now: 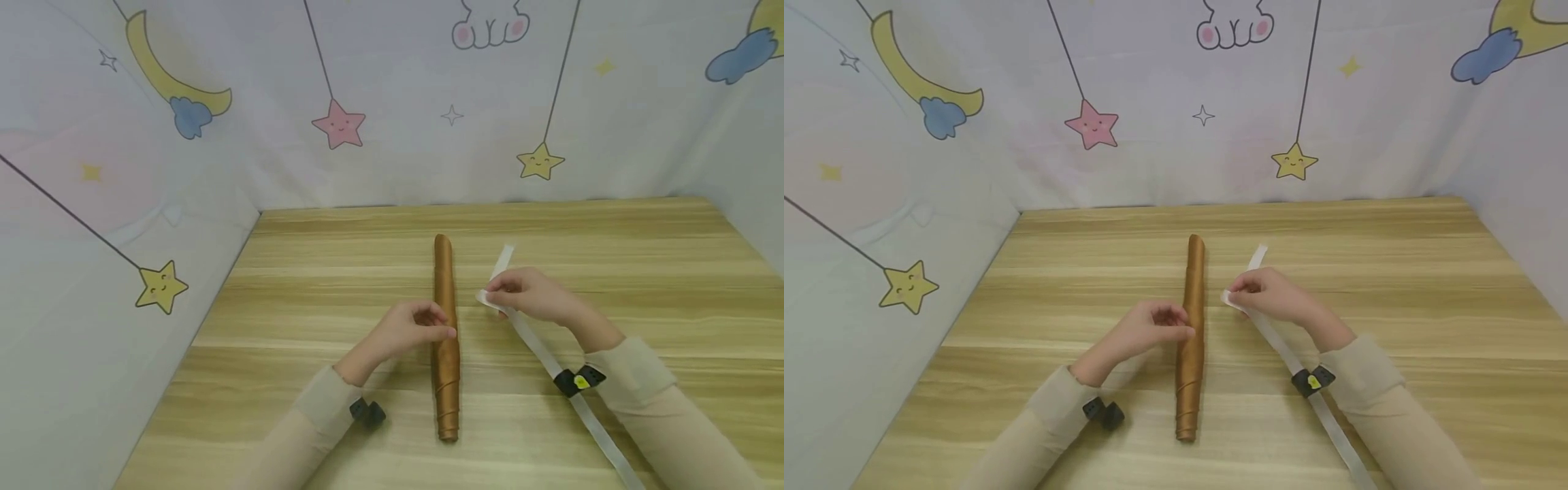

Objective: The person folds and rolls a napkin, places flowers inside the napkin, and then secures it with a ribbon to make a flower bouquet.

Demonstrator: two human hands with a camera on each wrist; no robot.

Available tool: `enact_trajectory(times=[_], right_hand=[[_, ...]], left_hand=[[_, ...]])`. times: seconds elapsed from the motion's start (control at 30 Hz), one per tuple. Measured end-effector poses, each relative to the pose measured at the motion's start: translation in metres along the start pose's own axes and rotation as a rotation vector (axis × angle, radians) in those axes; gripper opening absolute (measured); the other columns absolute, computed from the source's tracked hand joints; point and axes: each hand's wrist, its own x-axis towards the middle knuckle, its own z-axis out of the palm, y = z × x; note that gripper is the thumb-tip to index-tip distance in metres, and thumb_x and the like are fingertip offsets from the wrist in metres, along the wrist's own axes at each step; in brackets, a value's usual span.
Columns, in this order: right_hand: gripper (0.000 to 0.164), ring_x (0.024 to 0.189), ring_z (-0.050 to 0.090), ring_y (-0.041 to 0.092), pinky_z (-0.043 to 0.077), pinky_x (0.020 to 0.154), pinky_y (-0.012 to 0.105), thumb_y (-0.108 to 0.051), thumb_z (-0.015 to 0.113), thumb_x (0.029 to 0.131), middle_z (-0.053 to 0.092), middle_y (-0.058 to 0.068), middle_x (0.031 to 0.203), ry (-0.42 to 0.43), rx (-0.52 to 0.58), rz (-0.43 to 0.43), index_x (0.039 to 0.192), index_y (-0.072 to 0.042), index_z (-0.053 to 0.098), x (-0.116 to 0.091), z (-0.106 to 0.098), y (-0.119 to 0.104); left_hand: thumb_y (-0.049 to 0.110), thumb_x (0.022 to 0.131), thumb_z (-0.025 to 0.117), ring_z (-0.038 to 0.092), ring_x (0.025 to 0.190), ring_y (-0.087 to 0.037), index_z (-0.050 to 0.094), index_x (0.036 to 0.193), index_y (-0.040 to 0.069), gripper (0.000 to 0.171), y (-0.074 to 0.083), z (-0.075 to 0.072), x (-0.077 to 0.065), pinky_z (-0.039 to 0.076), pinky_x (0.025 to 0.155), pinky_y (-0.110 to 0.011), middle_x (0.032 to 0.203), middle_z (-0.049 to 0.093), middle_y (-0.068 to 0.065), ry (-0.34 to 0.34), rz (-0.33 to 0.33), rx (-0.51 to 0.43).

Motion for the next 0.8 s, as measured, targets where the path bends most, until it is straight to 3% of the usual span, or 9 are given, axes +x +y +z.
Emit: enact_trajectory(times=[0.37,0.57,0.8], right_hand=[[0.025,0.067,0.058,0.024,0.047,0.064,0.036,-0.028,0.053,0.090,0.061,0.015,0.084,-0.100,0.034,-0.095,0.098,-0.007,0.062,-0.002,0.017,-0.021],[0.017,0.064,0.057,0.017,0.048,0.059,0.030,-0.023,0.052,0.090,0.062,0.007,0.084,-0.130,0.023,-0.175,0.099,-0.013,0.063,-0.004,0.021,-0.031],[0.015,0.060,0.055,0.024,0.044,0.052,0.028,-0.019,0.052,0.091,0.059,-0.001,0.072,-0.156,0.027,-0.255,0.098,-0.013,0.064,-0.004,0.022,-0.038]], left_hand=[[0.032,0.079,0.067,0.057,0.085,-0.012,0.061,0.101,0.009,0.032,0.010,0.000,0.007,0.048,0.073,-0.027,0.092,0.062,0.001,-0.003,0.086,-0.050],[0.029,0.080,0.067,0.055,0.086,-0.013,0.061,0.105,0.009,0.032,0.015,0.000,0.009,0.048,0.073,-0.027,0.095,0.061,0.000,0.012,0.136,-0.060],[0.026,0.082,0.064,0.056,0.085,-0.010,0.062,0.105,0.014,0.026,0.015,0.001,0.011,0.048,0.074,-0.027,0.092,0.063,0.001,-0.023,0.210,-0.048]])
